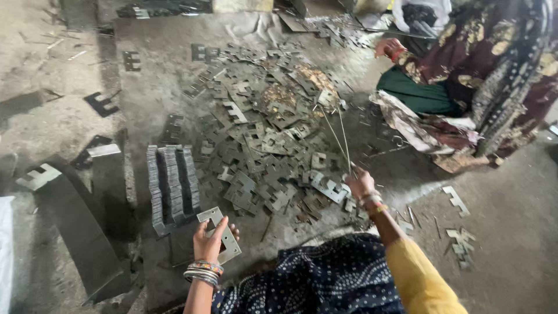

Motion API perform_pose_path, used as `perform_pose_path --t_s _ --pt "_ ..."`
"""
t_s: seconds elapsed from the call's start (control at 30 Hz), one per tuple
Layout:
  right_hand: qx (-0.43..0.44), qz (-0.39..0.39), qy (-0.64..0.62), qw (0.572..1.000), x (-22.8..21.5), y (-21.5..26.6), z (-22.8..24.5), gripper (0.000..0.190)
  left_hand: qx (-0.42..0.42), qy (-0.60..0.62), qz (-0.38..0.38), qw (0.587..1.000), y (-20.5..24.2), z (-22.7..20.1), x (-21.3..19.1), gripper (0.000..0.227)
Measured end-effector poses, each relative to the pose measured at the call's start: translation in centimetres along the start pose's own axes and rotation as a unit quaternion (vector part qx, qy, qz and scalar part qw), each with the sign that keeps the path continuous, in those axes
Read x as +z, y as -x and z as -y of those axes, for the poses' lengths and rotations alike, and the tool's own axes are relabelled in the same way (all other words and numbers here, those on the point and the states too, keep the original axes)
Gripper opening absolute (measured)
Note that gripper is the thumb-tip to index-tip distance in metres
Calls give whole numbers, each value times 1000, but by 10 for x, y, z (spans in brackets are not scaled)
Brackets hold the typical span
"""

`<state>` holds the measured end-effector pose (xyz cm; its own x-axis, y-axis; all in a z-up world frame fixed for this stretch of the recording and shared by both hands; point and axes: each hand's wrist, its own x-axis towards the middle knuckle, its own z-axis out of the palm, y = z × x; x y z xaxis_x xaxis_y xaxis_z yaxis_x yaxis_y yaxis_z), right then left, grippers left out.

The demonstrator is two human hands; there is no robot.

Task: The person sits on the floor and sorts small metal brackets from a large pile, stacking them into neat piles. They occasionally use a metal rod to move pieces and a cloth to wipe the floor.

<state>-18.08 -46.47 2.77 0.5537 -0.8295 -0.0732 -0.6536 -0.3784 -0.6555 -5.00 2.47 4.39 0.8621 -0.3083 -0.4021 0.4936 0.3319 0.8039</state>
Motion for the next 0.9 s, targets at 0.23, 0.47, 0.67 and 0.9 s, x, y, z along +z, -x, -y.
perform_pose_path --t_s 0.23,0.47,0.67,0.9 --pt "7 -18 26 999 102 -78 83 51 113 -116 -53 985 -48 32 -26 36" --pt "-99 18 82 992 74 51 -3 59 73 -63 -2 995 -60 41 -13 26" --pt "-120 -21 130 984 13 80 -2 64 36 -41 26 998 -32 33 -11 27" --pt "-101 -8 204 974 -104 129 -65 55 44 -59 5 997 -31 49 -33 32"
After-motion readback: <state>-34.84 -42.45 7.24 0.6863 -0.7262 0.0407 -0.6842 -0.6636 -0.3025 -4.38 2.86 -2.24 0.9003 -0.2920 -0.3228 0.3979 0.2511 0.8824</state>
